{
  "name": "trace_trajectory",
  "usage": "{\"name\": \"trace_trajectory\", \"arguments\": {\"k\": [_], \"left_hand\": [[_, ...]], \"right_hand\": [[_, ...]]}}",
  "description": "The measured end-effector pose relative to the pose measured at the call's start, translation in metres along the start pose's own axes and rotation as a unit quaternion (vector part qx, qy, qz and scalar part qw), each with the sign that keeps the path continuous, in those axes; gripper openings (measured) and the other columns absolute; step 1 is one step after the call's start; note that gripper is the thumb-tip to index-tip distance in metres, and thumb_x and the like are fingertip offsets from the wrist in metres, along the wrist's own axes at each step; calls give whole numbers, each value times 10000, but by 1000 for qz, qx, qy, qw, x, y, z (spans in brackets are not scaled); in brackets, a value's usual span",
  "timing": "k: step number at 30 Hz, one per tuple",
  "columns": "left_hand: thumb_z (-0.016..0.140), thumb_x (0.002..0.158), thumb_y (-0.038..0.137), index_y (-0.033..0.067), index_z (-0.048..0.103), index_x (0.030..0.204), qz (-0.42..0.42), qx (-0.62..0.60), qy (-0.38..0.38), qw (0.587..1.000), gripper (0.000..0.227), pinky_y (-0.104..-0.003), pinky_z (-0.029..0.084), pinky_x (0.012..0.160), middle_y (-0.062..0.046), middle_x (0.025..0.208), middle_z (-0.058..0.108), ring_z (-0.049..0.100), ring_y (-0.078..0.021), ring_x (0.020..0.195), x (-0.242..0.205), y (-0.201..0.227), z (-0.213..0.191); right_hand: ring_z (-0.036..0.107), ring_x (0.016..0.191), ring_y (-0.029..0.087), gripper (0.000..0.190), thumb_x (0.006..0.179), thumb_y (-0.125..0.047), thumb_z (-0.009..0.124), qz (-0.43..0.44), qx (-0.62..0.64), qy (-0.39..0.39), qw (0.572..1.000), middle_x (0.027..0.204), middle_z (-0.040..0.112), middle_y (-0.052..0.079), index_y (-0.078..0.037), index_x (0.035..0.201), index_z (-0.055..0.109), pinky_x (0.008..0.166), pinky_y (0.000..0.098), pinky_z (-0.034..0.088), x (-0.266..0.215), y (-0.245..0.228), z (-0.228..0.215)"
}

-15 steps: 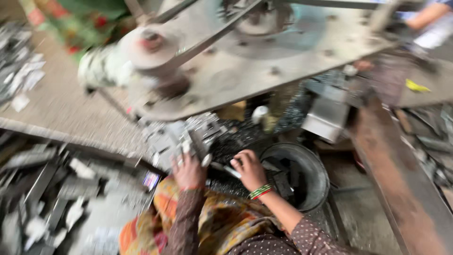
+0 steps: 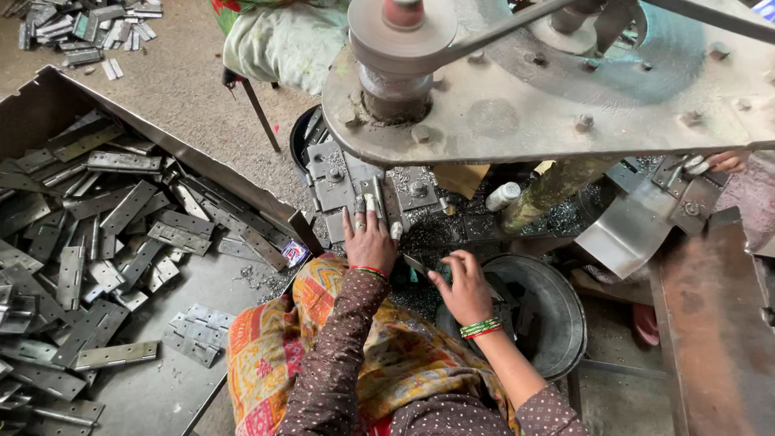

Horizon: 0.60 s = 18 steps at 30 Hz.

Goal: The person sits on the floor and repeatedly places small metal pieces into a press machine, activates the press with a lever, and removes the processed pieces. The person handles the metal pieces one at a time and deposits them into a nearby container.

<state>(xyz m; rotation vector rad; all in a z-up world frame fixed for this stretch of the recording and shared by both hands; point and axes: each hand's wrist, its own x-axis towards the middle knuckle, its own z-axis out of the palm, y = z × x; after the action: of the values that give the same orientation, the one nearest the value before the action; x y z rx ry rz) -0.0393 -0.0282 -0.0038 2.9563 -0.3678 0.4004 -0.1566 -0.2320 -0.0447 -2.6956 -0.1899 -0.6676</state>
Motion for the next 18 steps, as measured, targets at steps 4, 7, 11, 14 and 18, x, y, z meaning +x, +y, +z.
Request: {"name": "trace_trajectory", "arguments": {"k": [4, 7, 11, 14, 18], "left_hand": [[582, 881, 423, 20, 701, 1171, 13, 16, -1, 1000, 510, -599, 153, 1207, -188, 1339, 586, 520, -360, 1278, -1, -2, -6], [612, 822, 347, 16, 688, 1209, 12, -12, 10, 1000, 514, -592, 144, 1221, -180, 1368, 579, 524, -345, 1285, -4, -3, -10], [543, 934, 209, 1, 692, 1163, 22, 4, 8, 1000, 343, -594, 148, 1268, -163, 1354, 603, 554, -326, 1298, -15, -5, -9], [504, 893, 181, 1, 701, 1138, 32, 20, 94, 995, 362, -592, 163, 1233, -190, 1278, 623, 583, -335, 1242, -1, -4, -4], [472, 971, 174, -5, 706, 1095, 0, 2, -47, 999, 318, -586, 150, 1262, -182, 1249, 625, 593, -342, 1242, 12, -9, 4]], "right_hand": [[706, 834, 342, 631, 894, -543, 720, 84, -49, -312, 945, 970, 685, 218, 20, 1143, 584, 709, 428, 606, -37, 9, 34], [723, 743, 380, 637, 943, -543, 651, 134, -27, -358, 924, 840, 708, 212, -5, 1268, 545, 653, 471, 606, -45, 19, 47], [710, 723, 422, 672, 894, -516, 699, 150, 22, -413, 898, 784, 705, 242, 11, 1262, 503, 642, 512, 576, -25, 23, 38], [706, 727, 423, 646, 877, -525, 726, 134, -10, -419, 898, 778, 708, 242, 11, 1180, 532, 652, 517, 566, 8, 27, 26], [711, 745, 416, 567, 887, -520, 722, 116, -23, -387, 914, 789, 710, 224, -22, 1124, 589, 658, 512, 574, 1, 25, 31]]}}
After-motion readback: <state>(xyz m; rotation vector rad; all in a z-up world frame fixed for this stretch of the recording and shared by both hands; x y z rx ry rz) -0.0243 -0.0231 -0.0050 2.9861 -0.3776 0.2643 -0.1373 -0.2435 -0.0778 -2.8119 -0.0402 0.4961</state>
